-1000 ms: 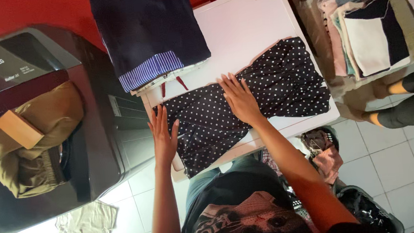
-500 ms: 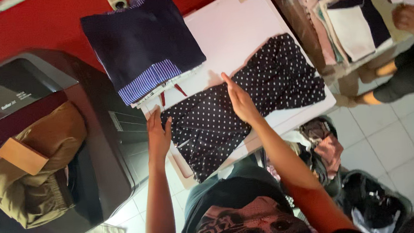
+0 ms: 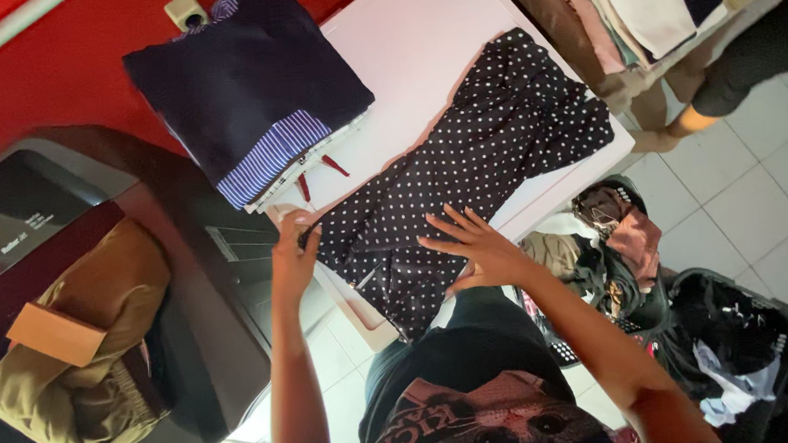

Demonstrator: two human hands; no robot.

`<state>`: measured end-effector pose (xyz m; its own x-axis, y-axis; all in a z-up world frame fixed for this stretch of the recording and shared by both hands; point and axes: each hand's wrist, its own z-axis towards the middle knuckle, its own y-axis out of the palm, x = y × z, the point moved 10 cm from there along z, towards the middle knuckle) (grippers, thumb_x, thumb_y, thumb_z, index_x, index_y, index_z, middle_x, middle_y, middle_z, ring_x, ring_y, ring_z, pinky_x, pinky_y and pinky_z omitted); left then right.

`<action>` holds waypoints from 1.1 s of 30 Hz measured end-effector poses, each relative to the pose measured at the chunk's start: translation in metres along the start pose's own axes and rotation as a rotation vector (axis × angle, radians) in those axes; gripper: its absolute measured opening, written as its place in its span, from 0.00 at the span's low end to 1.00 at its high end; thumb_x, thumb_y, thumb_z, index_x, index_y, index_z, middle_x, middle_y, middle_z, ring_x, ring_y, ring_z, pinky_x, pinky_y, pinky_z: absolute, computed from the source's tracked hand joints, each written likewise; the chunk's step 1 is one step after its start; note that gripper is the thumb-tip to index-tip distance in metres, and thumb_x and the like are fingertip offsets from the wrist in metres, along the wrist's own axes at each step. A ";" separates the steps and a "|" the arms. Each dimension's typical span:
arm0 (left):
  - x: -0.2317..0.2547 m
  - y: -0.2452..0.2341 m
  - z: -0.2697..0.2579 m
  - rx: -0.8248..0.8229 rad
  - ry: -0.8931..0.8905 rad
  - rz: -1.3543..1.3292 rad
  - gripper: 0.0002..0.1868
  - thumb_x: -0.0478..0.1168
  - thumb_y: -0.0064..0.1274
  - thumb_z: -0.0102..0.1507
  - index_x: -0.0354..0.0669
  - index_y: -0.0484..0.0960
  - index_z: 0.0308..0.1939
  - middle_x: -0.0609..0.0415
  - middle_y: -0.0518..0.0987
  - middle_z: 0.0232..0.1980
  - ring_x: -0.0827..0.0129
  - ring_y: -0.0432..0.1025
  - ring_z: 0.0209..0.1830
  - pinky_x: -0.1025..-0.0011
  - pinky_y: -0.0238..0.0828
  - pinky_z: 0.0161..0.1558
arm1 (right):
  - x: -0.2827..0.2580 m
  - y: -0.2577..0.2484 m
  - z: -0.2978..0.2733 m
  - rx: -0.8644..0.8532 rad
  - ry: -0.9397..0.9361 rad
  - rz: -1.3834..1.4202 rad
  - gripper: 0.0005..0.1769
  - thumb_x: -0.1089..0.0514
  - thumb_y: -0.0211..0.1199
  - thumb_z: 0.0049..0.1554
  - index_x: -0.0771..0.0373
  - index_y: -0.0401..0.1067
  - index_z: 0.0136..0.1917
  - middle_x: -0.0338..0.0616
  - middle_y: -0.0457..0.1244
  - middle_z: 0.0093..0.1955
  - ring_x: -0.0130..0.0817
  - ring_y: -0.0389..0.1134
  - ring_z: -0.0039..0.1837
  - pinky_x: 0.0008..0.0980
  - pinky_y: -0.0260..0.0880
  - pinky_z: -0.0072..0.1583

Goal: The person folds a blue striped shirt and a black polka-dot garment by hand on a flat surface next to a washing machine.

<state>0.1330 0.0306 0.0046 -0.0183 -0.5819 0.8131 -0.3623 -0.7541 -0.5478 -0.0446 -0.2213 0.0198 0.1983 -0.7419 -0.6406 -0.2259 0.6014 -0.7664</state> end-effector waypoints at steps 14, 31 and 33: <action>0.156 -0.004 0.031 -0.450 0.238 -0.353 0.14 0.36 0.51 0.67 0.38 0.85 0.55 0.58 0.83 0.52 0.74 0.73 0.49 0.74 0.69 0.53 | 0.057 -0.006 -0.070 0.324 0.019 0.696 0.18 0.60 0.57 0.64 0.60 0.77 0.65 0.44 0.65 0.74 0.45 0.56 0.83 0.51 0.44 0.83; 0.088 0.249 0.103 -0.436 -0.073 0.148 0.33 0.64 0.46 0.68 0.35 0.80 0.54 0.35 0.84 0.47 0.57 0.79 0.48 0.62 0.73 0.54 | 0.208 -0.026 -0.123 1.058 0.798 1.279 0.24 0.55 0.62 0.64 0.69 0.63 0.68 0.41 0.64 0.54 0.28 0.66 0.49 0.34 0.65 0.49; 0.131 0.231 0.069 -0.368 0.089 -0.007 0.31 0.60 0.48 0.67 0.36 0.79 0.57 0.37 0.84 0.50 0.56 0.79 0.50 0.62 0.72 0.54 | 0.203 -0.046 -0.125 1.088 0.726 1.193 0.24 0.54 0.58 0.65 0.65 0.61 0.70 0.37 0.65 0.57 0.25 0.67 0.53 0.28 0.67 0.52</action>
